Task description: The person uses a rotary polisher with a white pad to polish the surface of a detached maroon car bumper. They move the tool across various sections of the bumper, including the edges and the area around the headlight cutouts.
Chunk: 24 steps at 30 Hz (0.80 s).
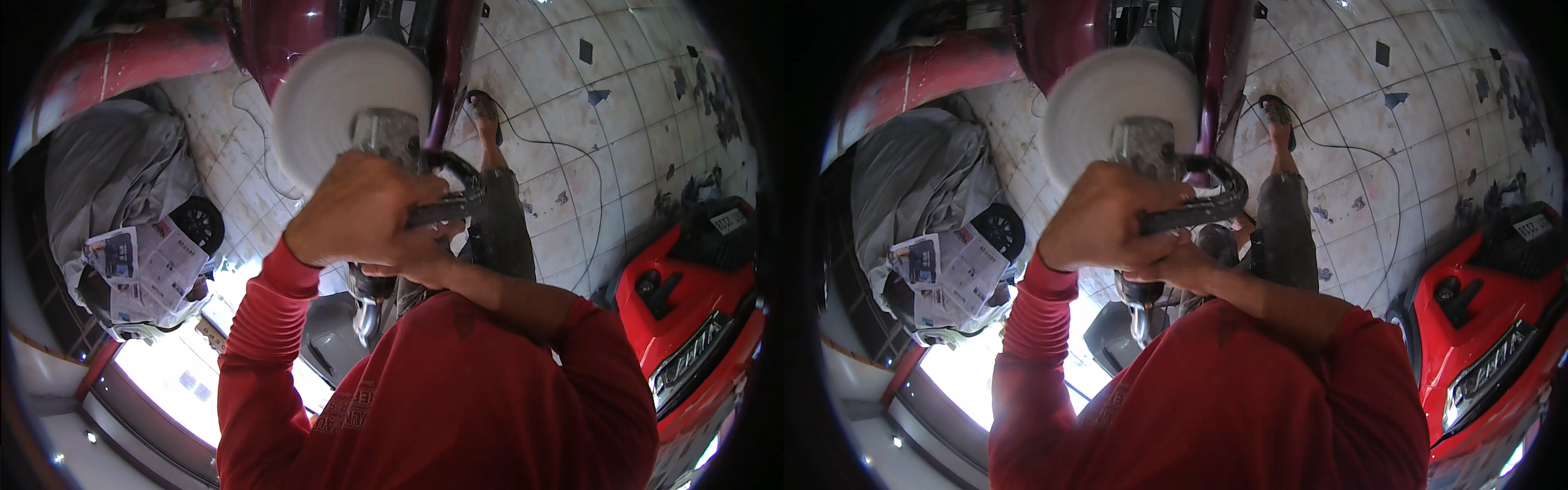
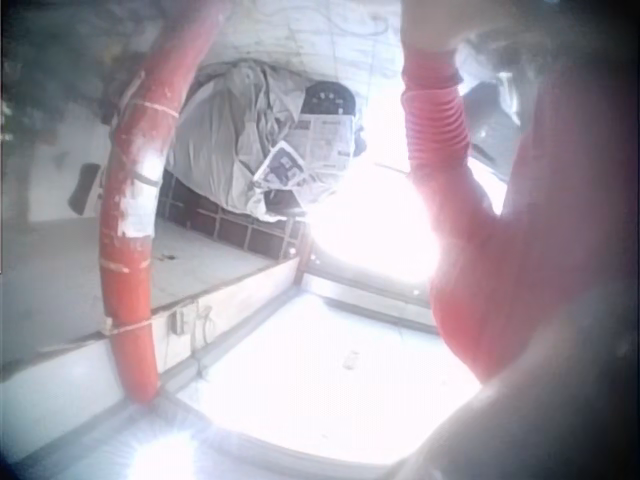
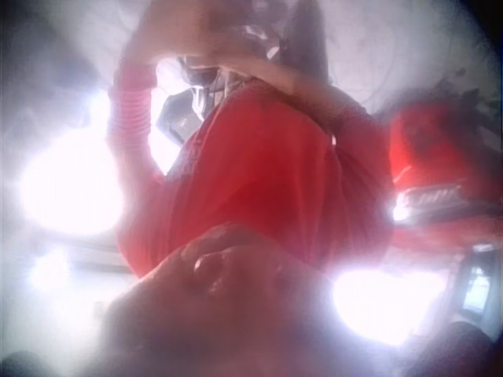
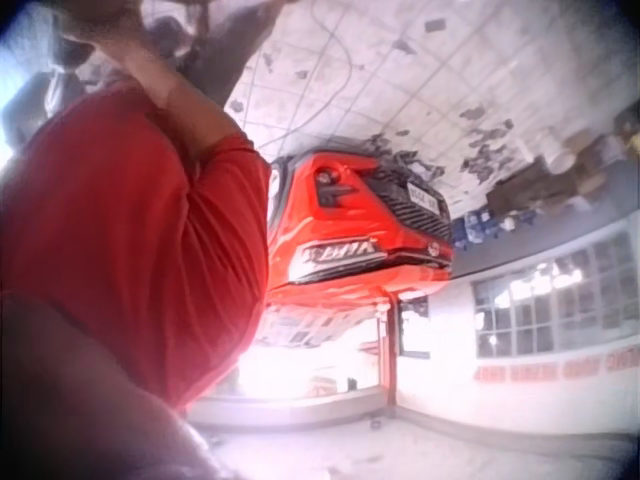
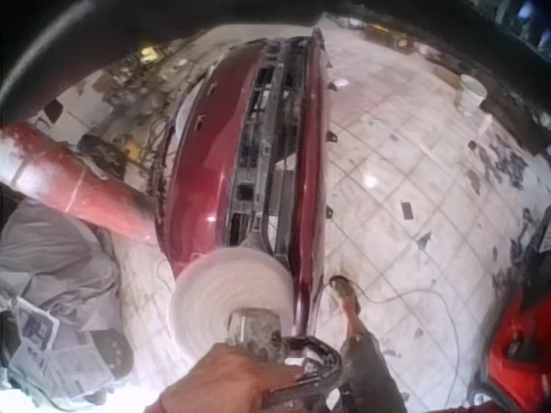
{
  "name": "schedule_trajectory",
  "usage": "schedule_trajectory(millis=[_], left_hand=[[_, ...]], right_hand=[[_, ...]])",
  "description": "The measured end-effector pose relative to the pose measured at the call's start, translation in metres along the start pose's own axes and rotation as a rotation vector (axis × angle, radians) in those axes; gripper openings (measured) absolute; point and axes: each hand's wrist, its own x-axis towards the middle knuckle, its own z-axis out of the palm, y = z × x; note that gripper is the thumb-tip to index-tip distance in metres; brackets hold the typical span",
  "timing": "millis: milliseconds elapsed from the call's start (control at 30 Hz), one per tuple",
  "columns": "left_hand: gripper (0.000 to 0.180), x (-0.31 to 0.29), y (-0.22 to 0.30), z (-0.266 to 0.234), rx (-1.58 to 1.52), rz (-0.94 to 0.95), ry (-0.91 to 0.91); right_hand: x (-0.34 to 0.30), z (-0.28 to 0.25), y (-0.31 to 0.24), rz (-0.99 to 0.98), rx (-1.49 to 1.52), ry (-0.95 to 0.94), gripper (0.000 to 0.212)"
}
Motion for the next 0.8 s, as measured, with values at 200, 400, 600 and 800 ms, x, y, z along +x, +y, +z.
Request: schedule_trajectory(millis=[200,400,600,800], left_hand=[[0.047,-0.013,-0.01,-0.008,0.062,0.043,0.0],[0.047,-0.055,-0.02,0.047,-0.016,0.027,0.056],[0.05,-0.085,-0.023,0.08,-0.062,-0.047,-0.03],[0.049,-0.072,-0.019,0.064,0.042,0.012,0.021]], right_hand=[[0.019,-0.005,-0.001,-0.156,-0.01,0.048,0.06],[0.014,0.007,0.068,-0.055,0.068,0.038,0.068],[0.012,0.023,0.107,-0.027,0.164,-0.002,0.061],[0.008,0.018,0.081,0.018,-0.07,0.08,0.051]])
